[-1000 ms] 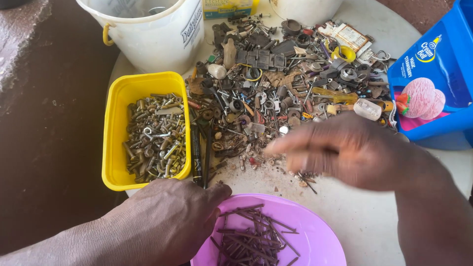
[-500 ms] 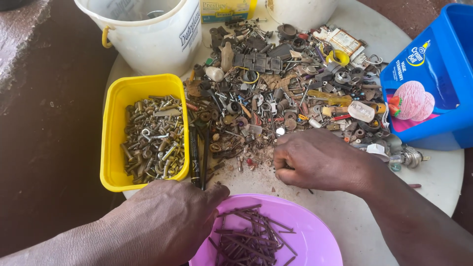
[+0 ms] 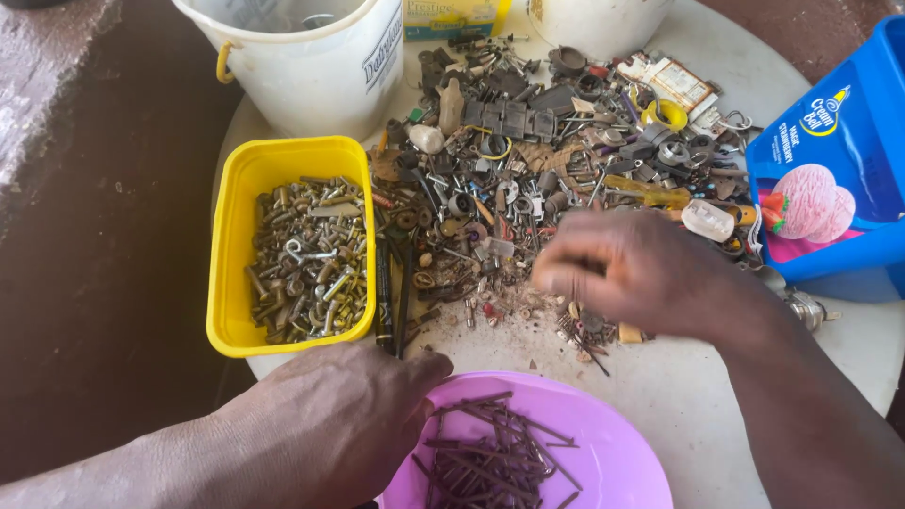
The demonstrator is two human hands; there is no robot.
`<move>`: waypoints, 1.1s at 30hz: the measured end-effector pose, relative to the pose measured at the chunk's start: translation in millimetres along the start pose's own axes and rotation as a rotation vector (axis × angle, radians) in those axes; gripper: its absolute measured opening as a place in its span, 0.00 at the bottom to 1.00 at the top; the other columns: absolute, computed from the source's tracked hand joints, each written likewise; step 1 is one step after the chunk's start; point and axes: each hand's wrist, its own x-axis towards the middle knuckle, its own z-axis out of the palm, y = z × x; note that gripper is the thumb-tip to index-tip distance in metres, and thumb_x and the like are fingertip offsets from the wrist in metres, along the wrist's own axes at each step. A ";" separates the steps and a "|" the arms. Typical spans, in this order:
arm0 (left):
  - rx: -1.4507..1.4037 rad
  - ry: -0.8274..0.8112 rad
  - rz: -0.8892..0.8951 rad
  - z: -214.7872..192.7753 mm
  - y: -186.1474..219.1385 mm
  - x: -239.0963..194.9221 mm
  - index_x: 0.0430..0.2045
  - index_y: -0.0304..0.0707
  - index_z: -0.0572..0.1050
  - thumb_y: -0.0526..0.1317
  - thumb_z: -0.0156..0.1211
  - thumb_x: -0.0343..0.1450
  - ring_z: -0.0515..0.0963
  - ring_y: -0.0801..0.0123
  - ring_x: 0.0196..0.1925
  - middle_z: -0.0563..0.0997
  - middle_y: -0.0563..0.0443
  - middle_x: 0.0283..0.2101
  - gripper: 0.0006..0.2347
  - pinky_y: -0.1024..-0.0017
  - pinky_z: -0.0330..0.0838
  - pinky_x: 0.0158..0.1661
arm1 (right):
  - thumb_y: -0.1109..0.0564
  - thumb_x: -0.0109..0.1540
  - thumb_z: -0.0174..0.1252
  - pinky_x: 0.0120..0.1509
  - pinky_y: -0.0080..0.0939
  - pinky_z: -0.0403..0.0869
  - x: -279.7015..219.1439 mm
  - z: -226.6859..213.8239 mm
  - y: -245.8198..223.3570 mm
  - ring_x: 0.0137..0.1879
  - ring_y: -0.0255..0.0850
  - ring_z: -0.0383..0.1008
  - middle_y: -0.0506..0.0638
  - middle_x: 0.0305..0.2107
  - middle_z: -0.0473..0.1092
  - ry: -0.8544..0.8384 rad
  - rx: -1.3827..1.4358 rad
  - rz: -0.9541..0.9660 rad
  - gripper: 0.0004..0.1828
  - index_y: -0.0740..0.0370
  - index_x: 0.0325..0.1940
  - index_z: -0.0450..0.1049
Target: Sorting various metal hardware and electronic components from a central pile into separate bins.
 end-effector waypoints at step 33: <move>0.164 0.487 0.349 -55.8 -72.4 72.4 0.37 0.48 0.86 0.46 0.60 0.74 0.84 0.53 0.58 0.88 0.48 0.42 0.09 0.44 0.55 0.74 | 0.49 0.59 0.68 0.46 0.55 0.80 29.5 56.5 4.5 0.44 0.53 0.82 0.49 0.31 0.75 0.208 -0.057 -0.186 0.07 0.48 0.35 0.78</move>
